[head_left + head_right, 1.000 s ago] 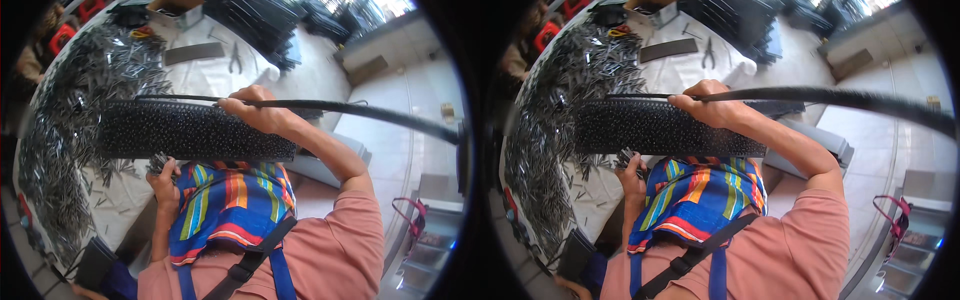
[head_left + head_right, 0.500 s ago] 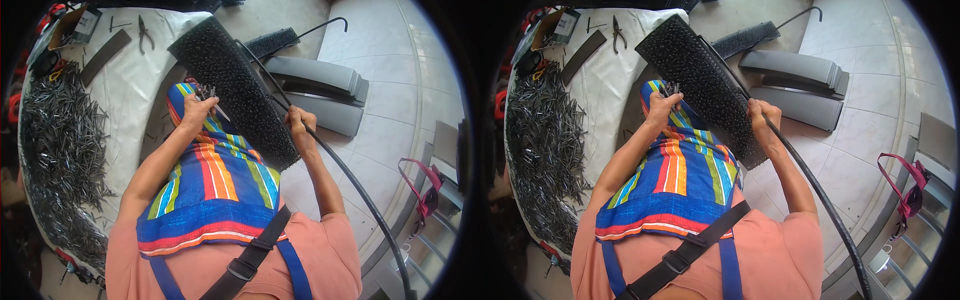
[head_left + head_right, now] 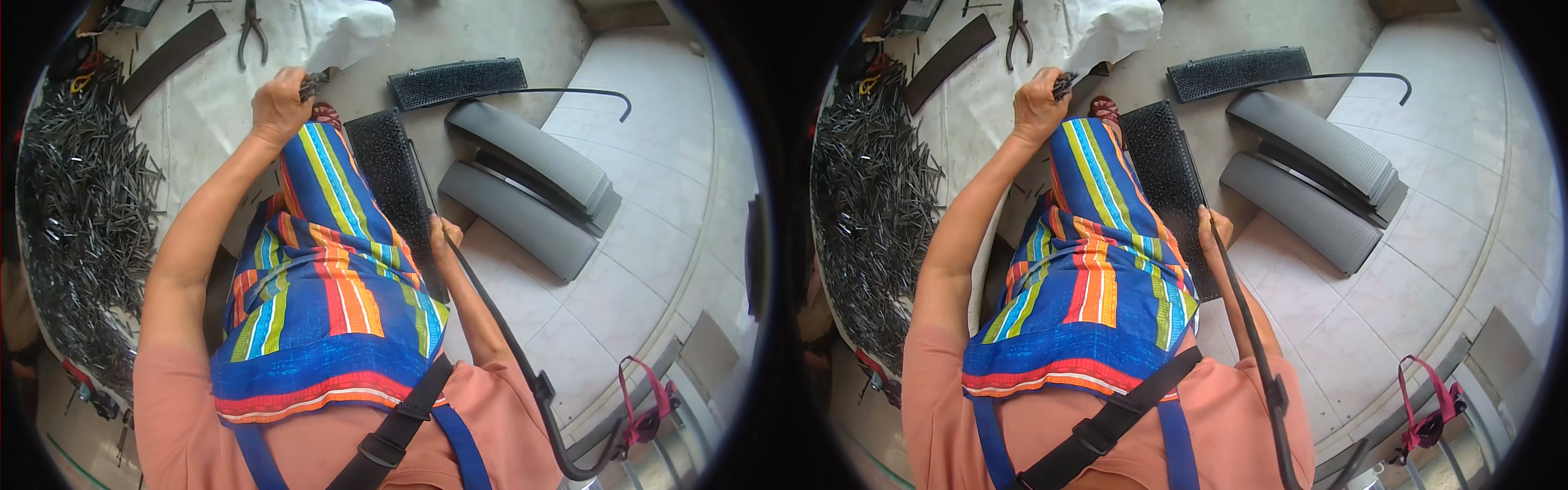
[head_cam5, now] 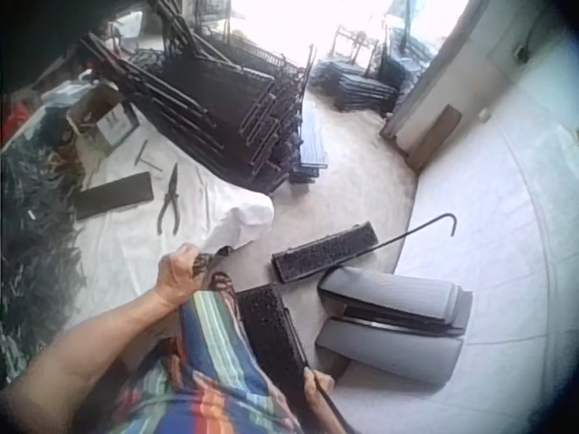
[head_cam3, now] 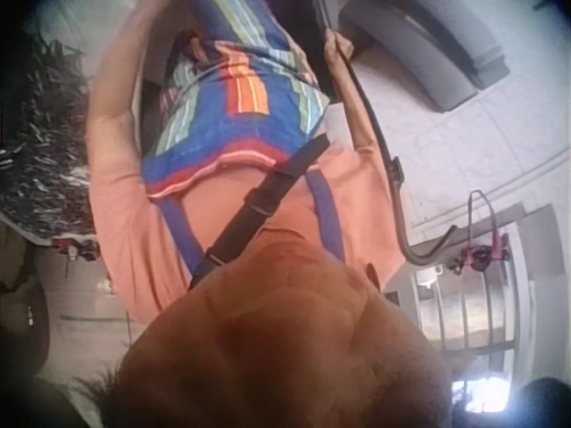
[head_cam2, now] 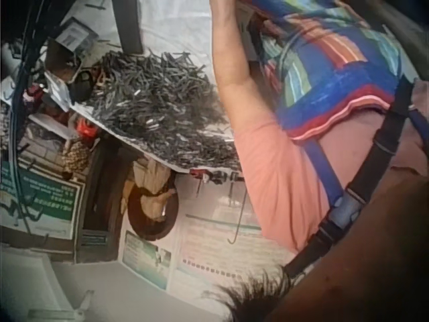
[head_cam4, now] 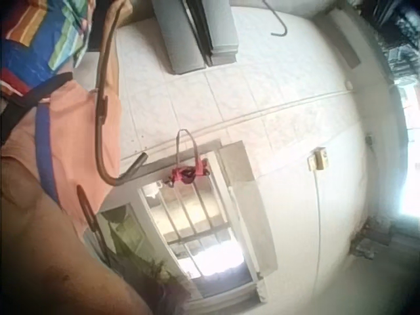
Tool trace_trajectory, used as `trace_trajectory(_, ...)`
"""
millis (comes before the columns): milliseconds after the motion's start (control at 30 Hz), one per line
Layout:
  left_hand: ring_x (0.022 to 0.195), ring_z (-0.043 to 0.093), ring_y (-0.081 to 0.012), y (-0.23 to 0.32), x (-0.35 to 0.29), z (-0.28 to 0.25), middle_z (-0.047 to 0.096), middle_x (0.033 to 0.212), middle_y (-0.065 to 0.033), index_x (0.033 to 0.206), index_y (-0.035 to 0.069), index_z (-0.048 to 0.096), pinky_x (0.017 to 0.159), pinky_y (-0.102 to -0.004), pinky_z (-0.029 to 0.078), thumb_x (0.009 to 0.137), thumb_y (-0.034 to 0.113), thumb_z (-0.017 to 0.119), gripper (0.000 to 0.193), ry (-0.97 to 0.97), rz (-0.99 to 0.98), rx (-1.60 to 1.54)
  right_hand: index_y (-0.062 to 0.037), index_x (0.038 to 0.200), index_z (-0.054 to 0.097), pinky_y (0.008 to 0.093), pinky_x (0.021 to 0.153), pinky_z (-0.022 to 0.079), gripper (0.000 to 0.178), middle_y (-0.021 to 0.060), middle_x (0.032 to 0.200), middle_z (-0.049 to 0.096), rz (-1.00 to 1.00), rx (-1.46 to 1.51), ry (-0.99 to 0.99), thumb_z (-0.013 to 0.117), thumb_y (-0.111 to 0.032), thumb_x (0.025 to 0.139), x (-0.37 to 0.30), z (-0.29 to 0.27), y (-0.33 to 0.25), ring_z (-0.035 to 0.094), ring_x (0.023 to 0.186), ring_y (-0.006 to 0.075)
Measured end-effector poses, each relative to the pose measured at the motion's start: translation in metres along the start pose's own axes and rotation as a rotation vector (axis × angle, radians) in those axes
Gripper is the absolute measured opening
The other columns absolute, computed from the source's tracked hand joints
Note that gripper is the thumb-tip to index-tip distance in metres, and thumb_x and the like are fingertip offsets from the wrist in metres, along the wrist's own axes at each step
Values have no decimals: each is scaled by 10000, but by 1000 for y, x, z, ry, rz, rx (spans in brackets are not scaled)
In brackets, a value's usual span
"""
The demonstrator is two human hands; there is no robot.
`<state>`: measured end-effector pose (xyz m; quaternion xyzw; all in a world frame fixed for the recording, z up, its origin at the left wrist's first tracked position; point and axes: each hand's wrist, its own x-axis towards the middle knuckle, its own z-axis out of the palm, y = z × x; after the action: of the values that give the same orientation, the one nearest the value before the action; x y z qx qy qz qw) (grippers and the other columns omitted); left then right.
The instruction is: Manually inserting small metal clips into a perforated metal sheet or mesh.
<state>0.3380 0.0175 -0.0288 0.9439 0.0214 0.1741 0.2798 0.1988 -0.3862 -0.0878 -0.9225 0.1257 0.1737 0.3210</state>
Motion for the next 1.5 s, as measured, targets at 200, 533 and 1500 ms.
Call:
trace_trajectory(200,700,614,-280,-41,7,23,585,821,-72,896,85,555,589,-348,497,640,23,696,299,25,171,35,7,667,586,423,538,409,441,210,561,527,19,-92,-59,590,-396,847,38,49,22,570,521,276)
trace_trajectory(533,664,612,-261,-24,6,23,597,819,-80,912,69,558,578,-324,489,576,-20,672,366,80,238,-45,-3,699,618,394,557,440,409,146,551,555,49,-106,-204,653,-398,800,125,87,34,556,537,191)
trace_trajectory(1500,609,580,-280,-14,16,18,568,742,-95,839,55,538,547,-352,462,661,75,643,208,81,222,48,-38,1083,661,406,905,453,446,208,1050,658,519,34,206,641,-394,814,244,112,50,599,1045,368)
